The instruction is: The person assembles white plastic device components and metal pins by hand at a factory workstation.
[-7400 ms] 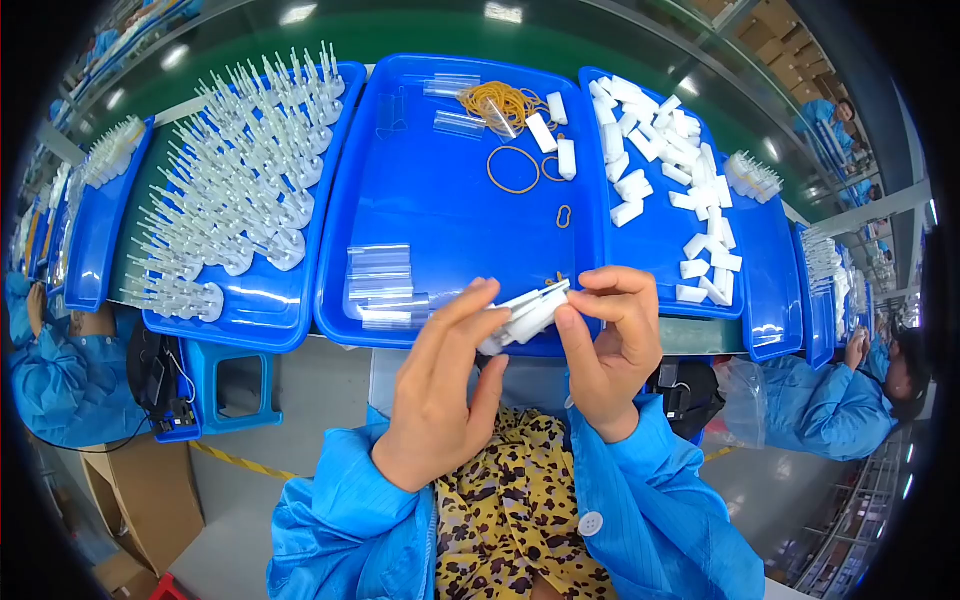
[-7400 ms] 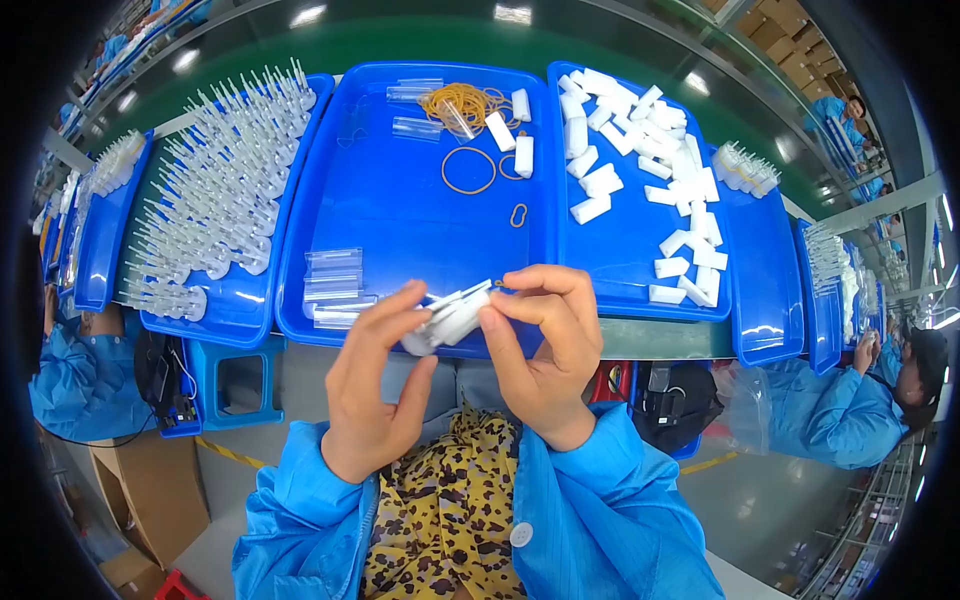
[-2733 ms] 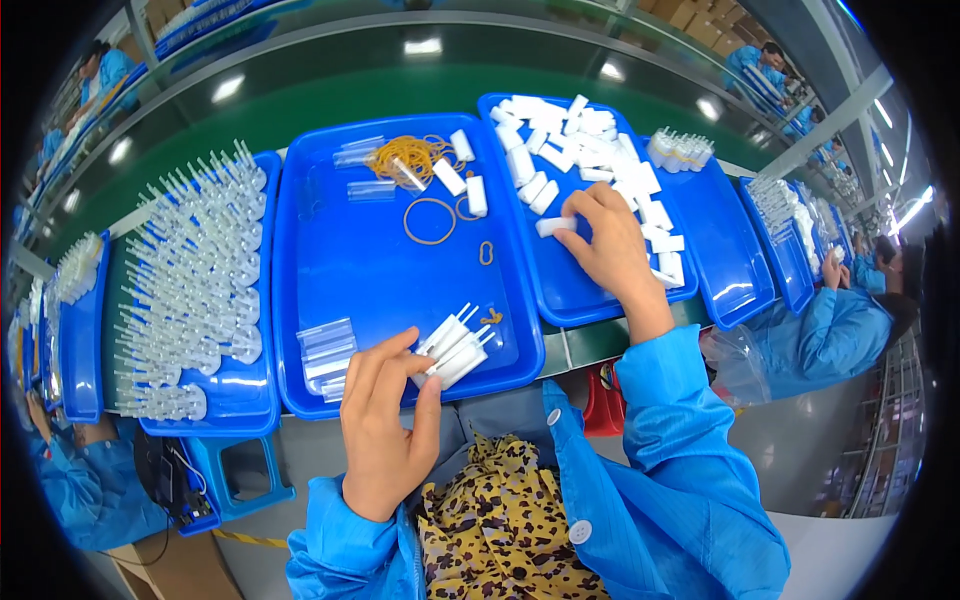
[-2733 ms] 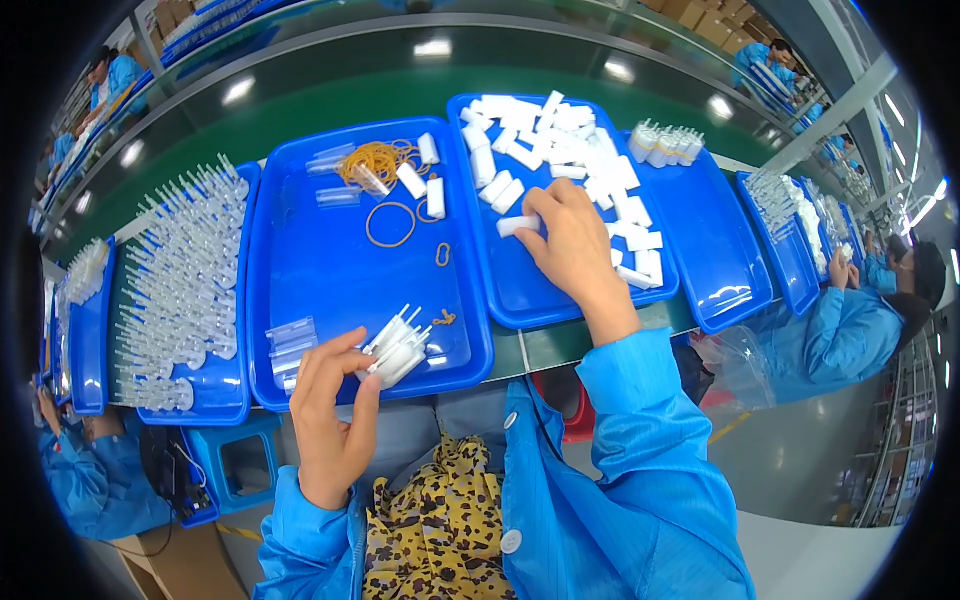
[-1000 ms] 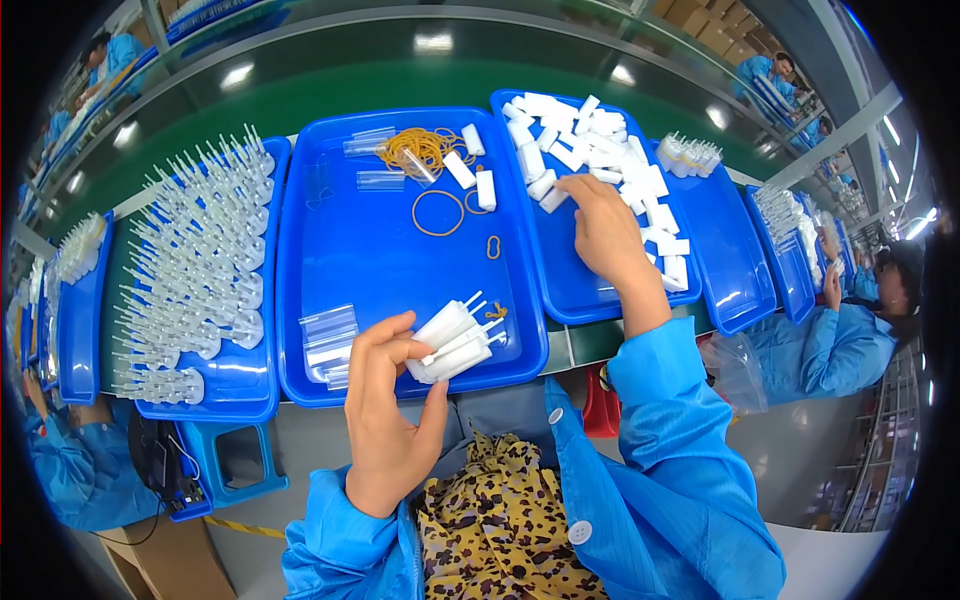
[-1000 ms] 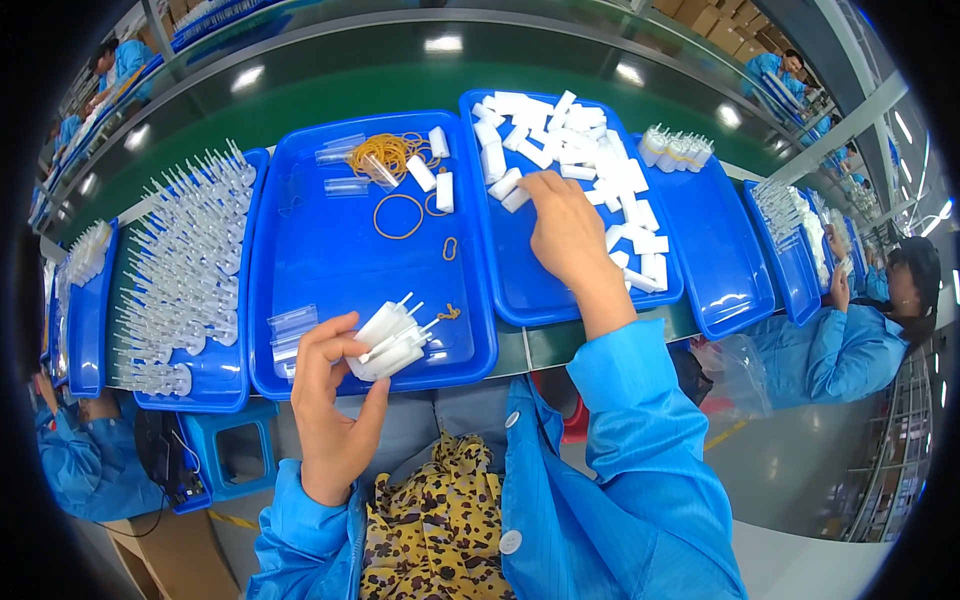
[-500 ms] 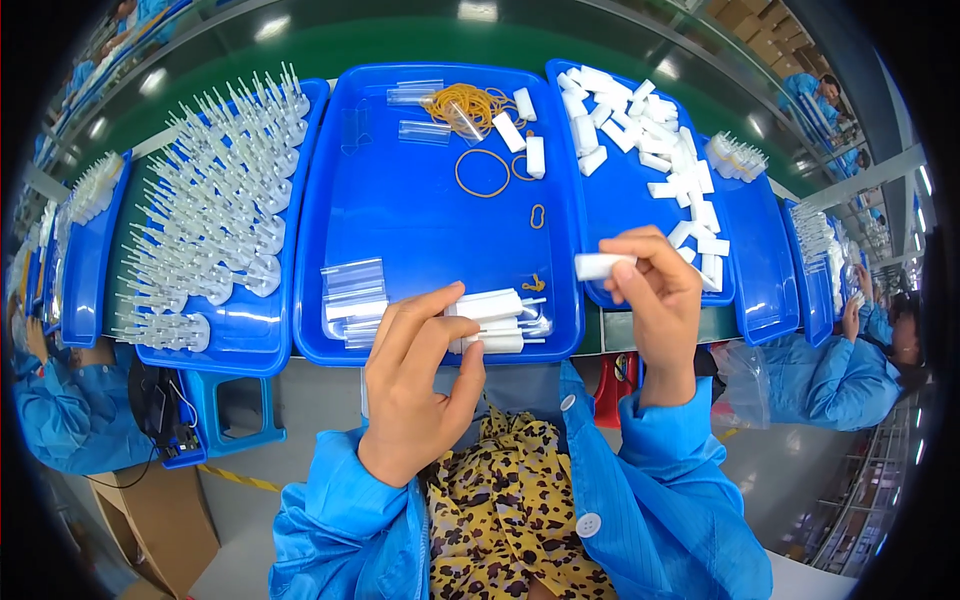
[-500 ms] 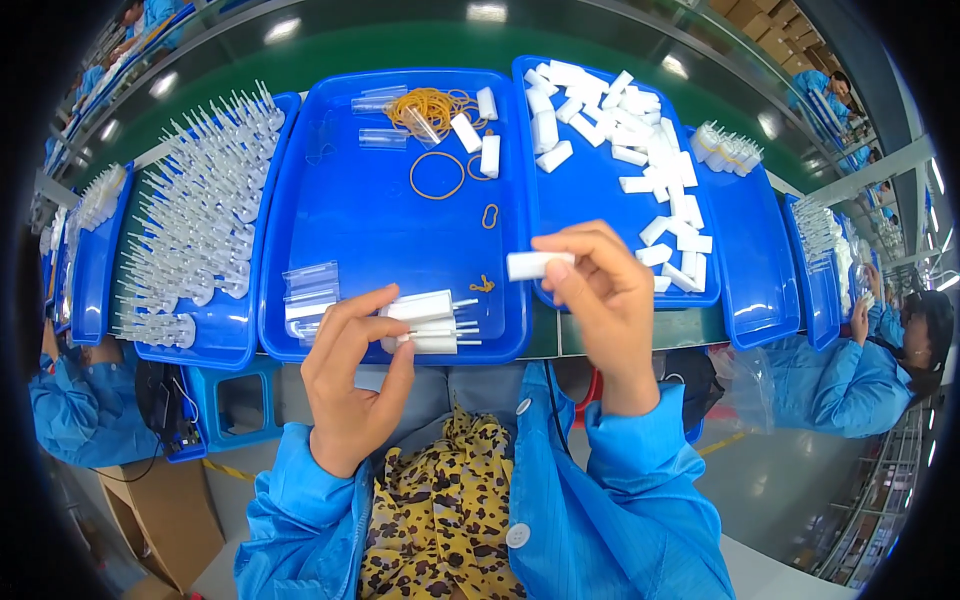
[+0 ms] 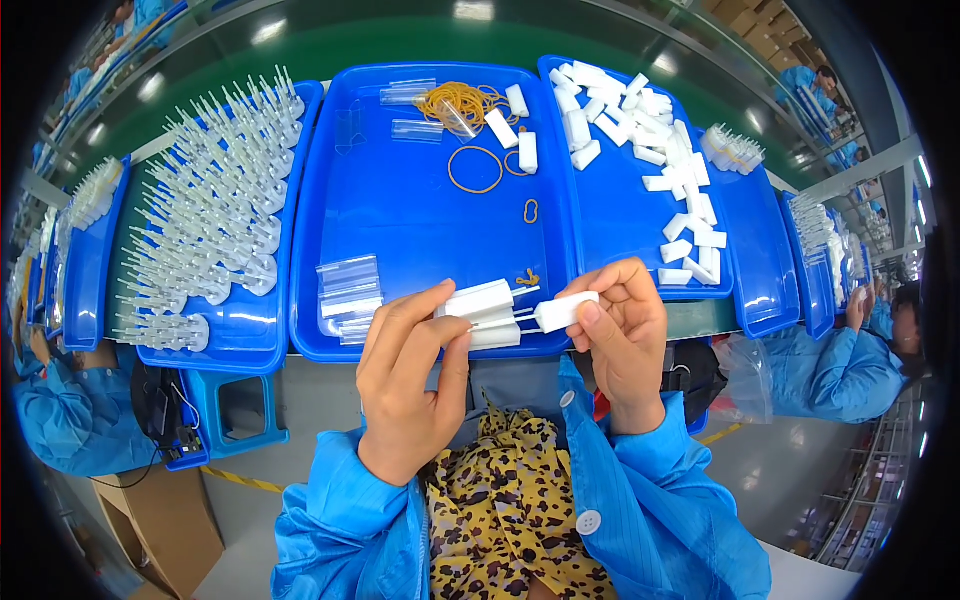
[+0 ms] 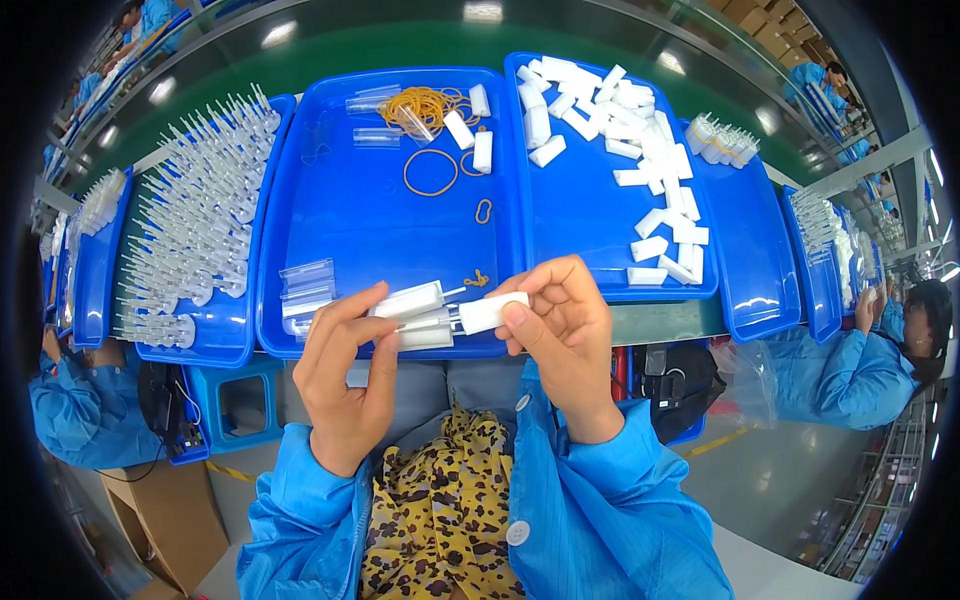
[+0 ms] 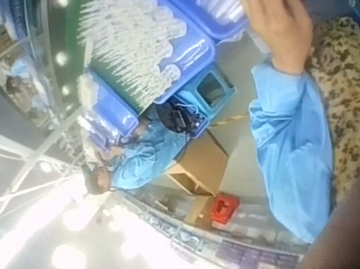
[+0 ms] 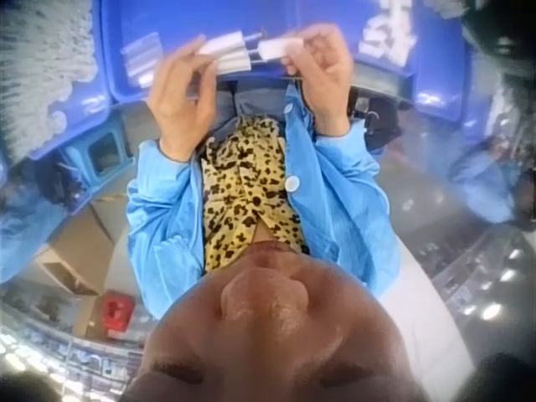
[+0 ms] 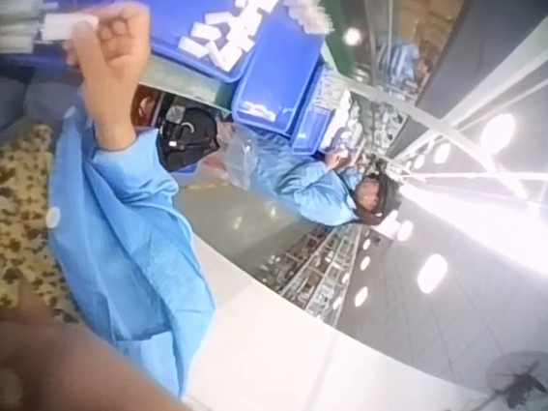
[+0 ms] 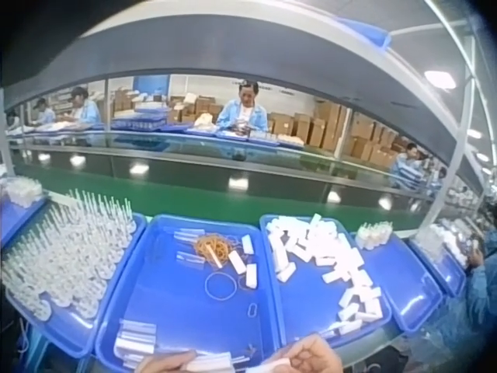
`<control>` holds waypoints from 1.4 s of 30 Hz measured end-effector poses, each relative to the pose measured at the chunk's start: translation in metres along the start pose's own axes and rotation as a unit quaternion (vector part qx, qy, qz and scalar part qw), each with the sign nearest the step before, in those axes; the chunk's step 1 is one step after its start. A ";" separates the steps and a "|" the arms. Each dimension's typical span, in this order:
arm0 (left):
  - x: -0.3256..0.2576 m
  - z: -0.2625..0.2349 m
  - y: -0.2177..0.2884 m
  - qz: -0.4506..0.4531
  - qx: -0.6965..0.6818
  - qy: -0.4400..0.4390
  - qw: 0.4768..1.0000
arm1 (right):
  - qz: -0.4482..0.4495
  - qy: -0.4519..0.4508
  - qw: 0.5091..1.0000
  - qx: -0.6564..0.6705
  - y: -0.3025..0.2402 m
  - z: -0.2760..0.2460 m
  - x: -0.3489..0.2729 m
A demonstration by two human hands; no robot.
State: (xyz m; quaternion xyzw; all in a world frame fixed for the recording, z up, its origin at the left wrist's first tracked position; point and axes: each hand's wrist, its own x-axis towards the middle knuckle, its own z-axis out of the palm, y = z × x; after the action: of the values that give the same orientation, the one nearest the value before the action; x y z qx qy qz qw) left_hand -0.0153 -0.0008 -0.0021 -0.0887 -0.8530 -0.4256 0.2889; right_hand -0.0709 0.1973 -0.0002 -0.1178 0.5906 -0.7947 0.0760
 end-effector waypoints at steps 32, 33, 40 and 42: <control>-0.001 0.000 -0.001 -0.136 -0.503 -0.088 0.849 | -0.111 -0.152 0.980 -0.069 -0.006 0.063 0.022; -0.001 -0.001 -0.002 -0.114 -0.484 -0.104 0.861 | -0.115 -0.143 0.981 -0.067 -0.006 0.064 0.025; -0.008 -0.010 -0.012 -0.111 -0.372 -0.170 0.906 | -0.205 -0.164 0.940 -0.216 -0.001 0.082 0.031; -0.010 -0.013 -0.020 -0.097 -0.347 -0.186 0.914 | -0.218 -0.170 0.934 -0.226 0.002 0.087 0.031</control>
State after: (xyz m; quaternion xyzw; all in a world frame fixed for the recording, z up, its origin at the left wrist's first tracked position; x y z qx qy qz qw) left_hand -0.0099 -0.0222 -0.0148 -0.1777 -0.6945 -0.6964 0.0339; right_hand -0.0765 0.1081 0.0245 -0.3911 0.6926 -0.6055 -0.0291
